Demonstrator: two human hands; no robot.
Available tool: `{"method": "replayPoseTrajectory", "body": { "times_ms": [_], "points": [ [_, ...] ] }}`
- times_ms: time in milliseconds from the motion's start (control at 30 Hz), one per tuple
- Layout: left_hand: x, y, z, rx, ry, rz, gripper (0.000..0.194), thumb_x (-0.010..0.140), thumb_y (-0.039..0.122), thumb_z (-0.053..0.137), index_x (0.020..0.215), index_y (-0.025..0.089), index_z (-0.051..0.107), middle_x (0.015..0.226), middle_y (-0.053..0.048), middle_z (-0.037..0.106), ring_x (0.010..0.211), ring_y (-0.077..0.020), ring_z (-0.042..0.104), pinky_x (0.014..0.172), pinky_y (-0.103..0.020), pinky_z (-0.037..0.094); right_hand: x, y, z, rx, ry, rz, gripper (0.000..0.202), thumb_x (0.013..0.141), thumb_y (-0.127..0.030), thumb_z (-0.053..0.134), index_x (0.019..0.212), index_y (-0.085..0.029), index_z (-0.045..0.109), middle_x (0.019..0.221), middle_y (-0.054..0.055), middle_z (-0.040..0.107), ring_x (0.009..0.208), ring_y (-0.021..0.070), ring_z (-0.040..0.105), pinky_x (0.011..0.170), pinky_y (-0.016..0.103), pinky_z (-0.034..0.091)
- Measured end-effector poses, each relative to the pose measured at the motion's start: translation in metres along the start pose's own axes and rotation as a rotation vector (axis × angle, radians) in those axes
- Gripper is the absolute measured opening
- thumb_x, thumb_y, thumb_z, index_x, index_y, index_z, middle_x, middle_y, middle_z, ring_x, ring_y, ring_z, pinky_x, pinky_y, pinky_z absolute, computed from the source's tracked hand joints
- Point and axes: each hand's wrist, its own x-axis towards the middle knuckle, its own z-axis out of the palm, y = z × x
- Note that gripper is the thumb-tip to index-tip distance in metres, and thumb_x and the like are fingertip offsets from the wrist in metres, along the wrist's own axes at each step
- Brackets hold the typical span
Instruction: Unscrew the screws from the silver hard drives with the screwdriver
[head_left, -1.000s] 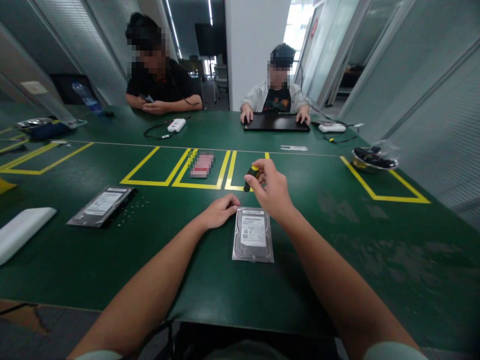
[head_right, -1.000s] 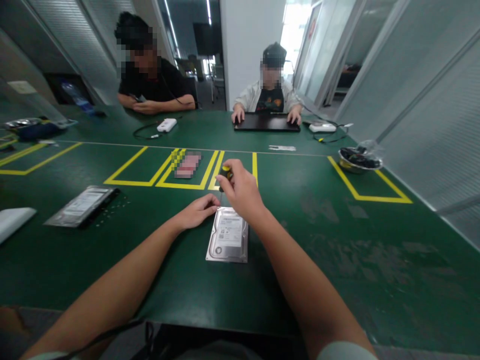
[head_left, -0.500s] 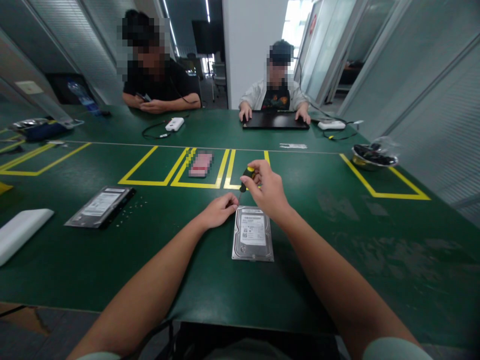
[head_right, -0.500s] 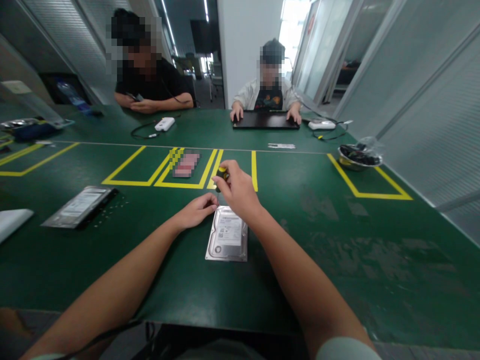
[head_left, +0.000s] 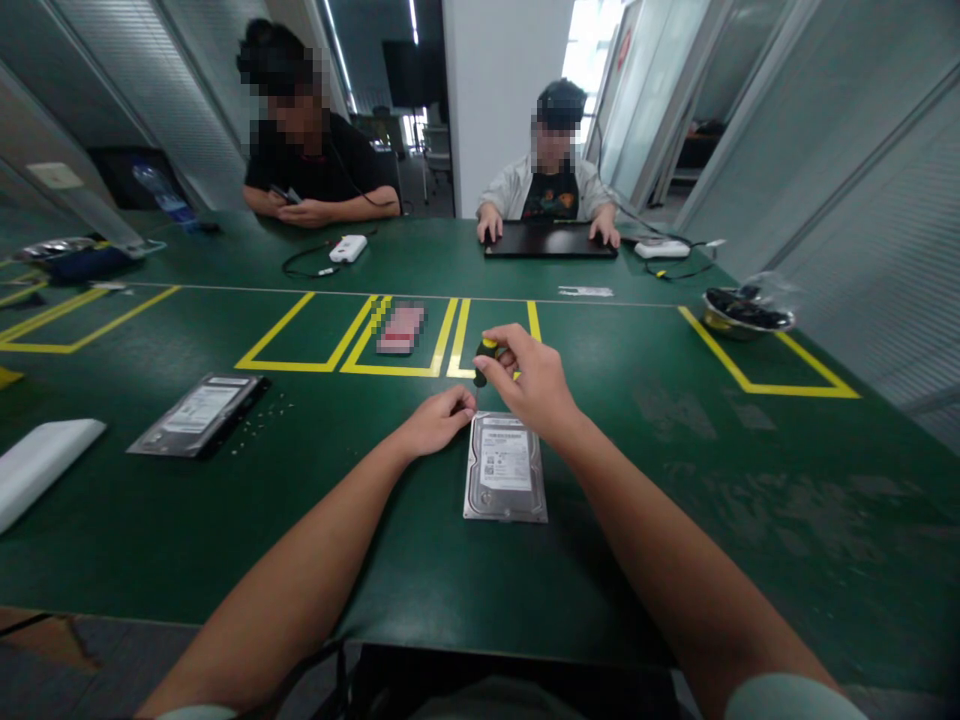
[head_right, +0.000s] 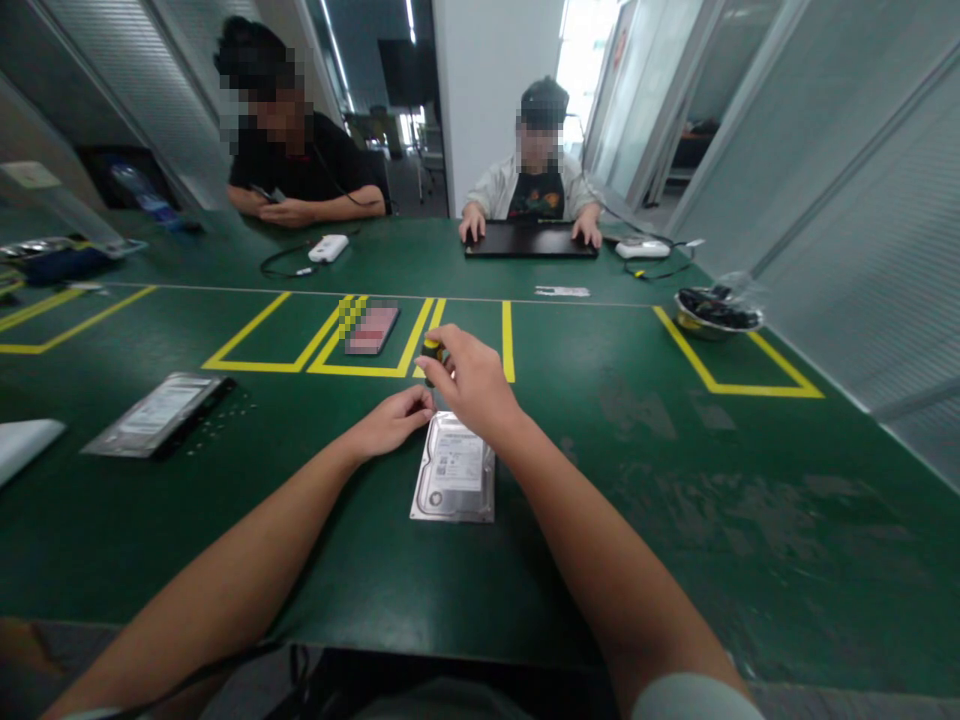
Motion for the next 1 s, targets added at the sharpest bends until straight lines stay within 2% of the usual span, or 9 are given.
{"method": "replayPoseTrajectory", "body": {
  "times_ms": [133, 267, 433, 533, 700, 867, 1000],
  "points": [
    [0.000, 0.000, 0.000, -0.033, -0.001, 0.003, 0.007, 0.086, 0.025, 0.052, 0.085, 0.018, 0.053, 0.083, -0.001, 0.058, 0.080, -0.0170, 0.054, 0.075, -0.030, 0.044, 0.001, -0.003, -0.003, -0.001, 0.044, -0.085, 0.015, 0.092, -0.032, 0.059, 0.100, -0.019, 0.062, 0.092, 0.003, 0.065, 0.075, 0.0138, 0.058, 0.072, 0.029, 0.045],
    [0.000, 0.001, 0.000, -0.040, 0.006, -0.022, 0.007, 0.085, 0.025, 0.054, 0.086, 0.017, 0.055, 0.083, -0.001, 0.059, 0.080, -0.0171, 0.055, 0.075, -0.030, 0.045, 0.002, -0.004, -0.006, -0.018, 0.084, -0.087, 0.011, 0.091, -0.029, 0.062, 0.096, -0.020, 0.064, 0.090, 0.002, 0.063, 0.071, 0.0129, 0.054, 0.072, 0.029, 0.044],
    [0.000, 0.002, 0.001, -0.041, 0.019, -0.046, 0.006, 0.084, 0.023, 0.055, 0.084, 0.017, 0.055, 0.082, -0.001, 0.059, 0.077, -0.0164, 0.054, 0.072, -0.029, 0.045, 0.003, -0.008, -0.009, -0.026, 0.044, -0.074, 0.011, 0.090, -0.025, 0.062, 0.100, -0.020, 0.065, 0.087, 0.002, 0.064, 0.074, 0.0142, 0.056, 0.072, 0.029, 0.044],
    [0.001, 0.001, 0.002, -0.051, 0.025, -0.047, 0.006, 0.083, 0.024, 0.056, 0.083, 0.017, 0.055, 0.081, -0.001, 0.059, 0.076, -0.0164, 0.055, 0.071, -0.029, 0.045, 0.003, -0.011, -0.010, -0.012, 0.010, -0.082, 0.015, 0.090, -0.022, 0.060, 0.104, -0.020, 0.064, 0.094, 0.003, 0.068, 0.076, 0.0141, 0.059, 0.074, 0.029, 0.046],
    [0.001, -0.001, 0.003, -0.066, 0.024, -0.018, 0.007, 0.082, 0.024, 0.056, 0.082, 0.017, 0.056, 0.080, -0.001, 0.059, 0.076, -0.0163, 0.054, 0.074, -0.030, 0.045, 0.005, -0.014, -0.011, 0.033, -0.047, -0.119, 0.012, 0.091, -0.019, 0.057, 0.100, -0.019, 0.065, 0.100, 0.005, 0.069, 0.080, 0.0137, 0.060, 0.074, 0.028, 0.047],
    [0.002, -0.003, 0.003, -0.010, 0.038, -0.021, 0.008, 0.083, 0.024, 0.054, 0.080, 0.017, 0.054, 0.076, 0.001, 0.056, 0.072, -0.0152, 0.051, 0.066, -0.028, 0.041, 0.009, -0.015, -0.011, 0.010, -0.006, -0.103, 0.007, 0.088, -0.027, 0.066, 0.087, -0.019, 0.066, 0.087, 0.002, 0.062, 0.074, 0.0129, 0.054, 0.071, 0.028, 0.044],
    [0.002, 0.000, 0.003, 0.047, 0.036, -0.035, 0.007, 0.083, 0.024, 0.053, 0.079, 0.018, 0.055, 0.075, 0.001, 0.057, 0.071, -0.0156, 0.053, 0.066, -0.028, 0.041, 0.016, -0.017, -0.012, -0.031, -0.035, -0.118, 0.005, 0.088, -0.023, 0.064, 0.086, -0.020, 0.066, 0.085, 0.001, 0.065, 0.077, 0.0141, 0.056, 0.072, 0.029, 0.042]
  ]
}}
